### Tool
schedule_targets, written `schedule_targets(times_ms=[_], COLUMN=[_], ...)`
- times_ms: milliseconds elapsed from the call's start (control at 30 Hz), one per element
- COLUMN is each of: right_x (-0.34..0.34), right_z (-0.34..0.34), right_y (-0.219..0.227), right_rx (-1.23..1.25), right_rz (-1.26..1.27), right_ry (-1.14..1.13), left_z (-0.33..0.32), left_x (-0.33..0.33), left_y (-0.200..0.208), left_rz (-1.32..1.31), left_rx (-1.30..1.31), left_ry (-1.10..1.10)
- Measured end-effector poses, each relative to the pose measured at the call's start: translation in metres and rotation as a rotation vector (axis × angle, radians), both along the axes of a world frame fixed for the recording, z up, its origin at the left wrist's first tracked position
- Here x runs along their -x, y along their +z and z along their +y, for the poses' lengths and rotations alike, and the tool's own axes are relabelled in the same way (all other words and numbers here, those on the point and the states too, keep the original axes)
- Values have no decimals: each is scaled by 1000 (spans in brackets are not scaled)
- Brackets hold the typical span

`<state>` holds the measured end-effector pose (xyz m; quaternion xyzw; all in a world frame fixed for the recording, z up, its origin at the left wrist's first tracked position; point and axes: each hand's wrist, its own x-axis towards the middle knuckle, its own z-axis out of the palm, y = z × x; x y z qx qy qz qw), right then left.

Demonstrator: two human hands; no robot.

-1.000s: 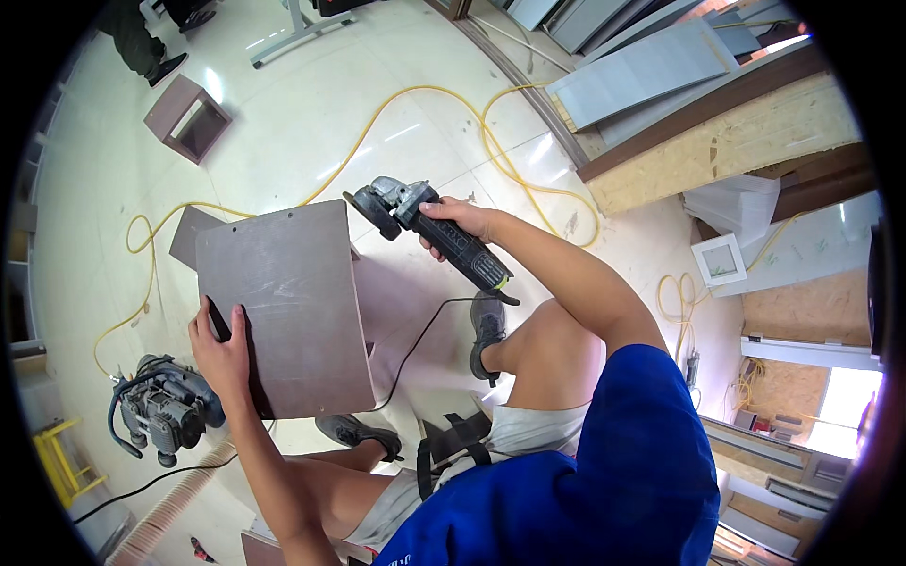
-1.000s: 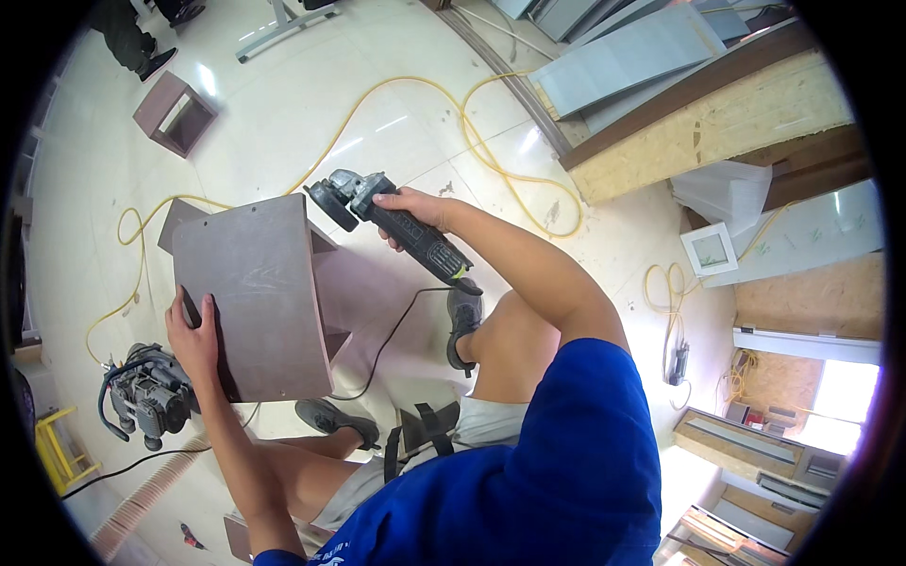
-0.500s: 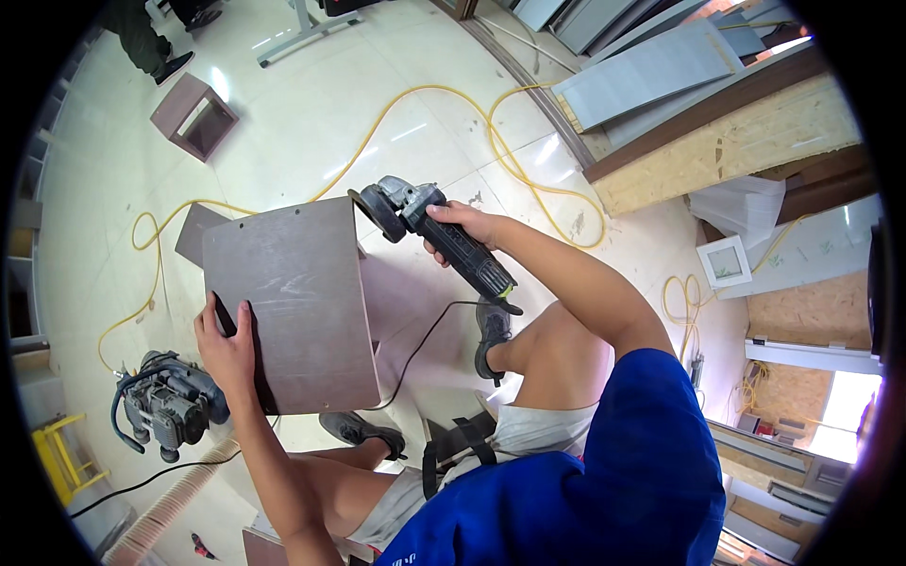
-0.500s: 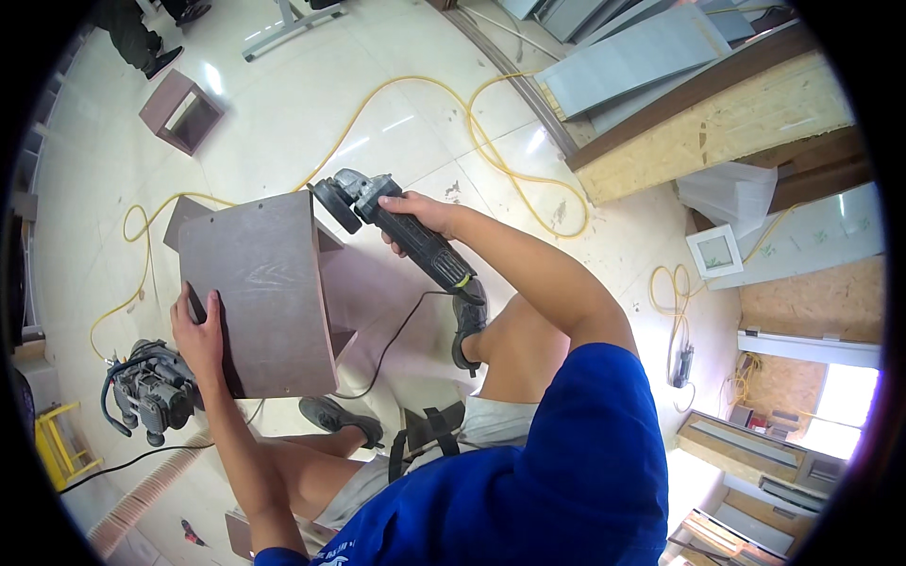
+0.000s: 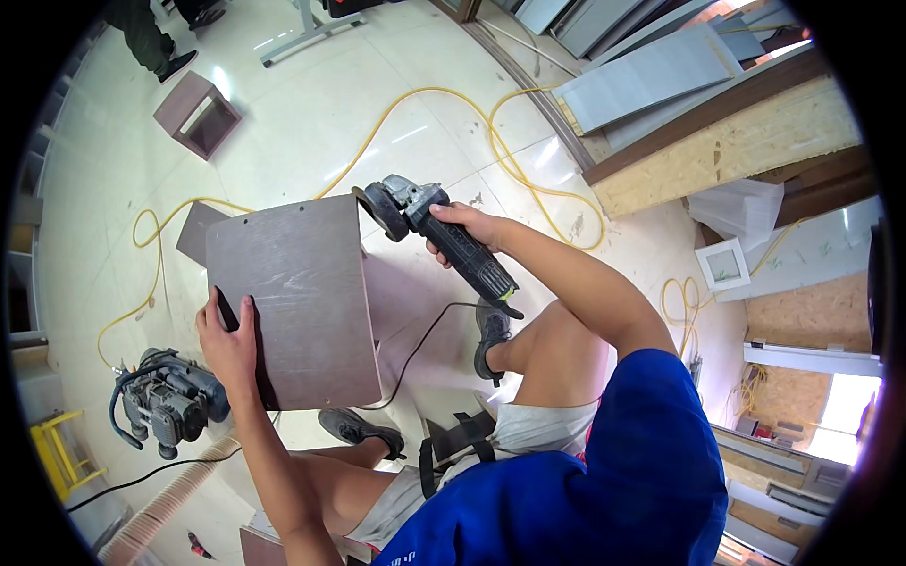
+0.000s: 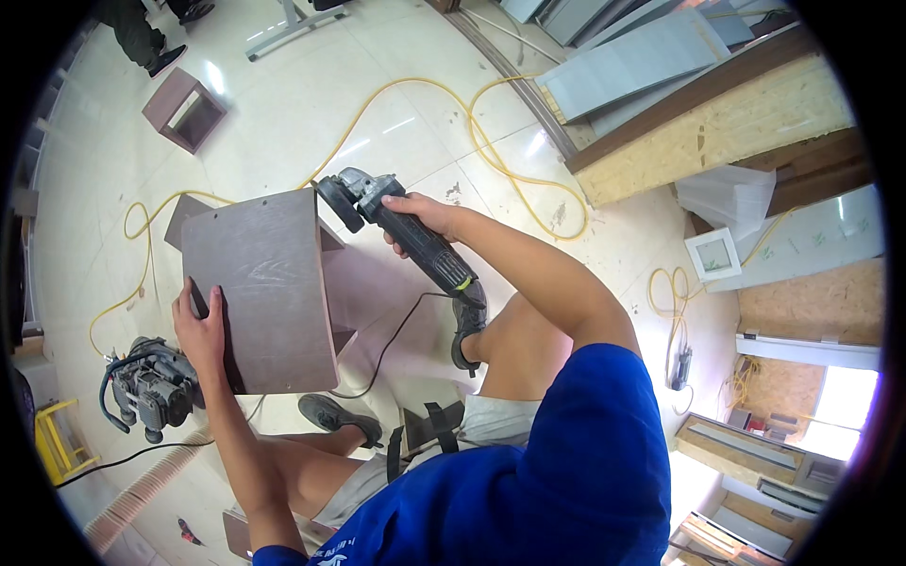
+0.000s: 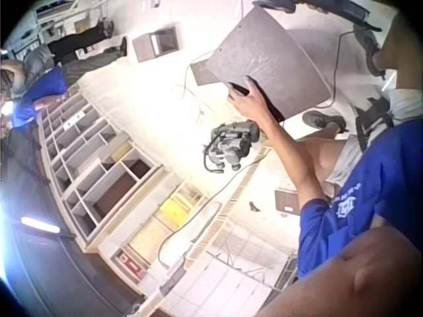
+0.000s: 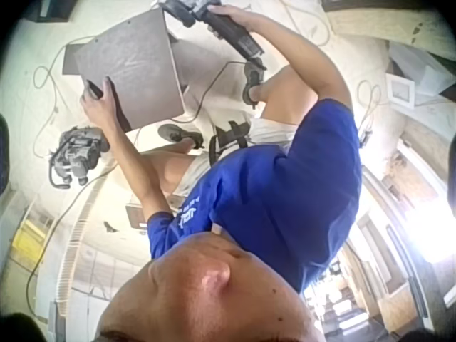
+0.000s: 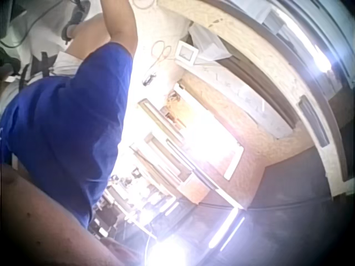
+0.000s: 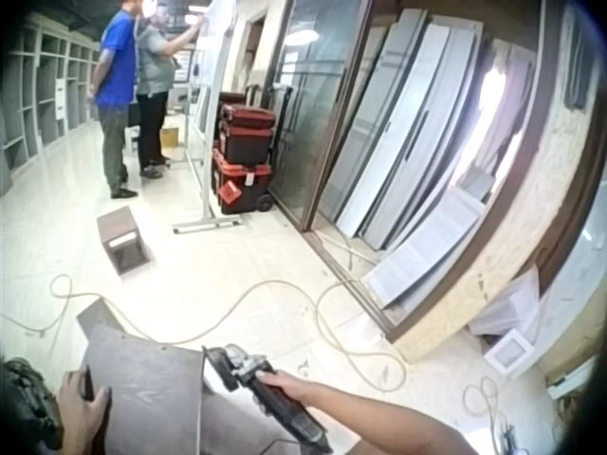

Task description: The person uses an angle grinder to sand the edges of a rectangular wooden board. They hold the board with one hand and operate the tool with the other, moving along the edges to smooth them.

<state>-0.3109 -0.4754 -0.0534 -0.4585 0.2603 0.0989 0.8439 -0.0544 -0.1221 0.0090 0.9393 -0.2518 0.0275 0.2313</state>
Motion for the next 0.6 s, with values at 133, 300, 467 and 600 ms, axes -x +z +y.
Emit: schedule_targets(times_ms=[133,300,467,600], right_x=[1,6,5,7], right_z=[1,2,10,18], right_y=[2,-4,1,-2], right_rx=[24,-37,44,49], right_rz=[8,36,0,27], right_ry=[-1,-1,-42,-68], left_z=[1,-2,1,-1], left_x=[1,0,2,3], left_y=[0,2,0,1], left_rz=[7,3,-4,1], left_rx=[9,3,12,13], left_ry=[-4,1,-1,3])
